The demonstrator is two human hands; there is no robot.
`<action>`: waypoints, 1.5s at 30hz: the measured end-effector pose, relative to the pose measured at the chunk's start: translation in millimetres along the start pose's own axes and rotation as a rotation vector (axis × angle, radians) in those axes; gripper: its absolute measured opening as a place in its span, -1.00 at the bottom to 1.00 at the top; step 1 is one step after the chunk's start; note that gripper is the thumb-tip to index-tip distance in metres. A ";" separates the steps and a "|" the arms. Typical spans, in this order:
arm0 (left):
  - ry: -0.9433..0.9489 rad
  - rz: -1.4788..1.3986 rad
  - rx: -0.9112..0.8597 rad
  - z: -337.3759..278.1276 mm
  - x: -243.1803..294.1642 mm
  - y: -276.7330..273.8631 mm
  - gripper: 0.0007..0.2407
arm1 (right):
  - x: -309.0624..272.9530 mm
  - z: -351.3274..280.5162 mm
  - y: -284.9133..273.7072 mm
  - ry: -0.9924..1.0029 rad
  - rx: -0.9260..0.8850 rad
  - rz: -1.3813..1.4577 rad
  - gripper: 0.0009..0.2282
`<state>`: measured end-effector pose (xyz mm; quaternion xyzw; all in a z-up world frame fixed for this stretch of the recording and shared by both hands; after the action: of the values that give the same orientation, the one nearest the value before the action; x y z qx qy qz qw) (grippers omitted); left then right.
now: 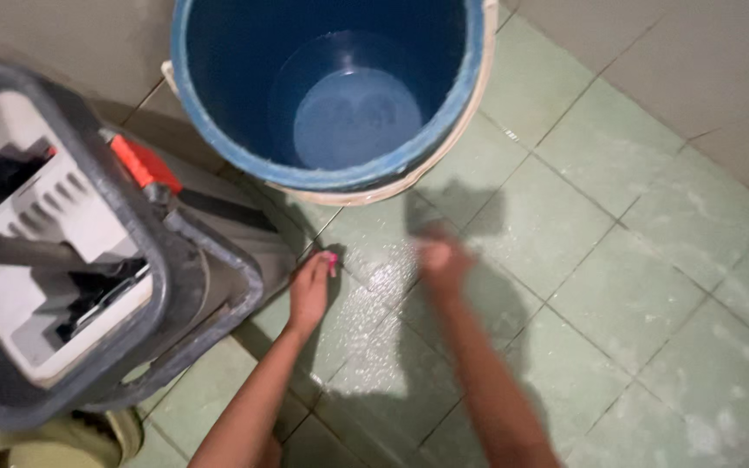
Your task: The person rinses a pair of beige slides with water from a blue bucket, then places them aside. They pour a cleaning agent onto the tiled floor and scrub the surface with a brush, creating foam. The person then scrubs the floor around the drain and near the toilet.
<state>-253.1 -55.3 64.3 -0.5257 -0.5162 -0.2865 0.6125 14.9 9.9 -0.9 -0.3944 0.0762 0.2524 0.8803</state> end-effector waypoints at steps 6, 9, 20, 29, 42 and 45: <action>0.050 0.158 -0.066 -3.1 25.5 2.8 -0.68 | -223.8 -147.7 33.6 -0.123 -0.888 0.212 -0.85; 0.028 0.166 -0.063 1.6 31.3 9.1 -0.67 | -199.4 -135.7 38.3 -0.116 -0.811 0.259 -0.80; 0.067 0.171 -0.052 16.7 24.5 27.2 -0.74 | 314.5 -34.0 -161.3 0.821 -0.288 -0.500 -0.21; 0.418 0.259 -0.175 -18.8 46.7 89.8 -0.77 | 313.4 -224.9 -423.0 1.219 0.036 -0.911 -0.21; 0.300 0.292 -0.342 -63.5 80.6 139.8 -0.80 | -39.5 -149.7 -81.8 0.502 -0.620 0.162 -0.40; 0.278 0.585 -0.407 -60.5 63.0 150.3 -0.72 | -100.6 -183.2 -111.7 0.280 -0.747 0.144 -0.61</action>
<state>-79.7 -57.5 76.0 -0.7176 -0.1891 -0.2648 0.6157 -3.4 -225.8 -18.1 -0.7114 0.1258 0.2674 0.6377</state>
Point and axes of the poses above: each hand's wrist, its own z-axis towards the middle knuckle, its own y-axis out of the palm, x = y × z, the point moved 7 cm from there along z, towards the middle knuckle
